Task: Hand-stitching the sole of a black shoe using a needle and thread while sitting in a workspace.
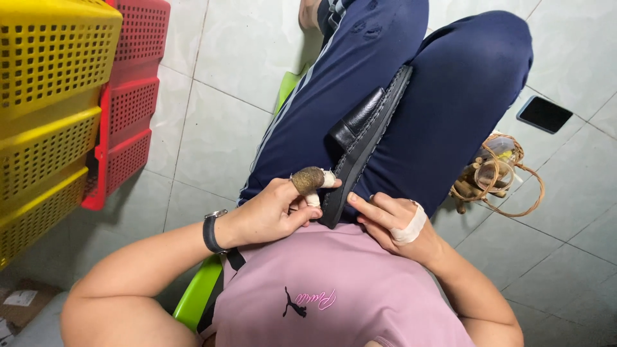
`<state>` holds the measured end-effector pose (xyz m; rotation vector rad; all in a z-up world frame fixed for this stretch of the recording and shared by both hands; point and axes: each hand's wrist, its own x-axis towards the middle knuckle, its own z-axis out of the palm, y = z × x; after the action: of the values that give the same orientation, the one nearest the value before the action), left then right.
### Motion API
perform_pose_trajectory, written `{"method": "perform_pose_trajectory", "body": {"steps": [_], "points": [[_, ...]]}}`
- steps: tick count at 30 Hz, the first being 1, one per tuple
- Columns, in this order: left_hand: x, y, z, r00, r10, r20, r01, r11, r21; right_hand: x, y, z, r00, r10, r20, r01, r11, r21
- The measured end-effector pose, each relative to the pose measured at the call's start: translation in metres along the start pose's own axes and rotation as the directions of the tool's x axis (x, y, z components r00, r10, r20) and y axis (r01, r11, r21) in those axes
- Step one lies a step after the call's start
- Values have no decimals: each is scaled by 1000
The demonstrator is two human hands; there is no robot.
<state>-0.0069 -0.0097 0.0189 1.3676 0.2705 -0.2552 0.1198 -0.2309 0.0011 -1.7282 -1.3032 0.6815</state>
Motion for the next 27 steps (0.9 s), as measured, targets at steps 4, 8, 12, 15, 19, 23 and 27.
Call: {"method": "perform_pose_trajectory", "body": {"steps": [4,8,12,15,19,23,27], "points": [[0,-3,0,999,31,4,-32,999,36,4,-4,0,999,-36,-34,31,991,-131],[1,-1,1,997,75,-4,-74,995,68,-1,-2,5,994,-87,-62,74,979,-189],[2,4,-1,996,87,-20,-85,993,79,-6,4,8,998,-54,-39,49,991,-123],[0,5,0,996,72,-50,-68,995,79,-9,6,9,998,-42,-37,37,991,-128],[-4,8,2,993,82,-86,-74,993,96,-14,7,9,1000,-15,-11,13,986,-169],[-1,19,2,966,246,-79,-188,880,437,-18,7,11,1000,-23,-7,21,963,-268],[20,3,10,937,350,26,-271,675,686,-19,1,11,999,-37,-10,30,920,-392]]}}
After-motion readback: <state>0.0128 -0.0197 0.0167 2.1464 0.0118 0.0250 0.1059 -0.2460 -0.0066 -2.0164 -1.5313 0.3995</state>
